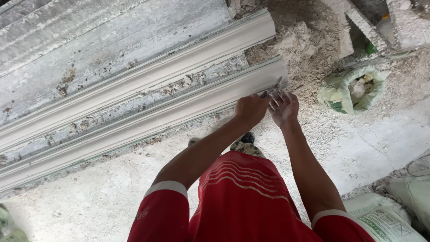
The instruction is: The person uses a metal scraper to smooth the surface of a long white cornice lying on a workbench. They repeatedly scrape along the length of the cornice, removing excess material and refining the profile.
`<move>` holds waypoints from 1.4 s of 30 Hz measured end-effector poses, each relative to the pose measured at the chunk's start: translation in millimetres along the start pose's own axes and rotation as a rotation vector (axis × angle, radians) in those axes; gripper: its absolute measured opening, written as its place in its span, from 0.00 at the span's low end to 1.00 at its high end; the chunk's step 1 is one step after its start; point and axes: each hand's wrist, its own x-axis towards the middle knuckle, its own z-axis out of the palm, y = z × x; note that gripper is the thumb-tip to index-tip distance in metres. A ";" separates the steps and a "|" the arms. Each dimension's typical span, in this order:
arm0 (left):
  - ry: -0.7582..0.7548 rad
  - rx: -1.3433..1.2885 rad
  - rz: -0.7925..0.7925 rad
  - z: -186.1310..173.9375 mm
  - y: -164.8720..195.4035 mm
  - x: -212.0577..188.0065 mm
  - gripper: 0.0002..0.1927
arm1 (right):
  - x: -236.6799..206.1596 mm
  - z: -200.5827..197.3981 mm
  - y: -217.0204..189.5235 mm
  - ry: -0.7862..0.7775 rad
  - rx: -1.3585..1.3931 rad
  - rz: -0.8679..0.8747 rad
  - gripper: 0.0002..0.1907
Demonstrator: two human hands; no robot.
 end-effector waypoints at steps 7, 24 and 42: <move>-0.125 -0.034 -0.034 -5.6 23.7 28.5 0.09 | -4.1 -7.2 -14.7 -0.084 -0.007 0.033 0.33; -0.264 -0.466 -0.247 45.0 25.1 -57.9 0.27 | -19.3 -66.9 -27.0 0.221 -0.544 0.085 0.34; 0.404 -1.978 -1.132 76.5 -6.8 -102.1 0.16 | -21.7 -57.5 20.6 0.019 -0.917 0.169 0.35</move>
